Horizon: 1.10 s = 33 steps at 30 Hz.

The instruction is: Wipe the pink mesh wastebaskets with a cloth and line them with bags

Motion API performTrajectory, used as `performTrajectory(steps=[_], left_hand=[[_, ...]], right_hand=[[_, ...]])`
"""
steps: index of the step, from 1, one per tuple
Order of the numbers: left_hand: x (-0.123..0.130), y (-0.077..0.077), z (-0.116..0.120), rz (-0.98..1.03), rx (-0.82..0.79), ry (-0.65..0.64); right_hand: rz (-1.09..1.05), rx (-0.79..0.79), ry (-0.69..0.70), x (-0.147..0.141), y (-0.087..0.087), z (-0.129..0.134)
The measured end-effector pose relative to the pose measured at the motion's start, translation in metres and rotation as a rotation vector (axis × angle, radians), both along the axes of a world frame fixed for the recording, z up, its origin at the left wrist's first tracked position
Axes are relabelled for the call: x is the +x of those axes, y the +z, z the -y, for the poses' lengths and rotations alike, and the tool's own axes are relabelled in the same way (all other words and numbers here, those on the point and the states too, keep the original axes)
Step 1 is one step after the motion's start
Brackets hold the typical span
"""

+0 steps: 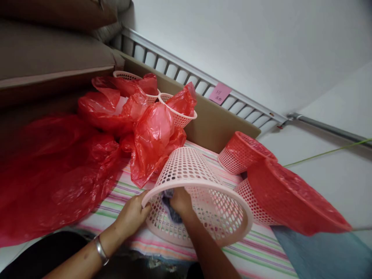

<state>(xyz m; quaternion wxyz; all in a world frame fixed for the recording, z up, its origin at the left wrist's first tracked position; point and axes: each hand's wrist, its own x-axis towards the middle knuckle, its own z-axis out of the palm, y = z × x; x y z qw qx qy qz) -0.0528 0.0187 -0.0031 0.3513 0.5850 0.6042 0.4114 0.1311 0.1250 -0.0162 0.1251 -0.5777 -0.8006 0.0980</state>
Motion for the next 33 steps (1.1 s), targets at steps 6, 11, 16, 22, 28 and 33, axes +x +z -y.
performTrajectory(steps=[6,11,16,22,28,33], left_hand=[[0.002,-0.002,-0.001,0.069,0.03,0.019],[0.025,-0.029,0.008,0.293,0.017,-0.011],[0.043,-0.048,0.014,0.464,-0.246,-0.116],[0.04,-0.035,0.008,0.459,-0.204,-0.169],[0.031,-0.03,0.003,0.369,-0.238,-0.203],[0.032,-0.029,0.001,0.387,-0.21,-0.191]], right_hand=[[0.251,-0.004,0.103,0.019,-0.014,0.105],[0.193,-0.008,0.05,0.022,-0.011,0.114],[0.15,0.02,0.038,0.022,-0.012,0.1],[0.122,0.09,-0.022,0.017,-0.01,0.045],[0.083,0.079,-0.052,0.015,-0.014,-0.047],[0.049,0.063,-0.045,0.016,-0.021,-0.077]])
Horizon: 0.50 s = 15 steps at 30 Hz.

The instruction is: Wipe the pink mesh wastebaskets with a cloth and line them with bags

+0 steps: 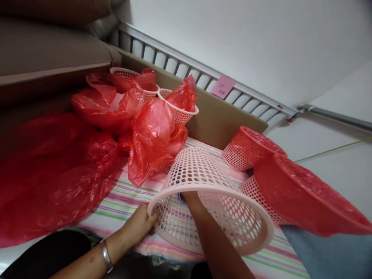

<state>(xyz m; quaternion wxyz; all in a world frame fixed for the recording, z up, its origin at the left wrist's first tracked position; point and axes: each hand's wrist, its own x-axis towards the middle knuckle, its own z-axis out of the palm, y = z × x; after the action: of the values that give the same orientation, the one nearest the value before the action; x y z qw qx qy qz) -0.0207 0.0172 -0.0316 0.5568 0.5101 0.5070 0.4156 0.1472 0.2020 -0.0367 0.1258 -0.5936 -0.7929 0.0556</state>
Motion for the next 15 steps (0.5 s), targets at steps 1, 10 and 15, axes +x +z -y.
performTrajectory(steps=[1,10,15], left_hand=[[0.001,0.0,0.0,-0.001,0.003,0.007],[0.012,0.0,-0.003,-0.102,-0.029,0.138],[0.004,0.014,-0.005,-0.263,0.15,0.104]], right_hand=[[0.0,0.007,-0.002,0.0,0.001,0.001],[0.111,0.065,0.008,0.012,0.008,0.114],[0.029,-0.008,0.06,0.022,0.006,0.194]])
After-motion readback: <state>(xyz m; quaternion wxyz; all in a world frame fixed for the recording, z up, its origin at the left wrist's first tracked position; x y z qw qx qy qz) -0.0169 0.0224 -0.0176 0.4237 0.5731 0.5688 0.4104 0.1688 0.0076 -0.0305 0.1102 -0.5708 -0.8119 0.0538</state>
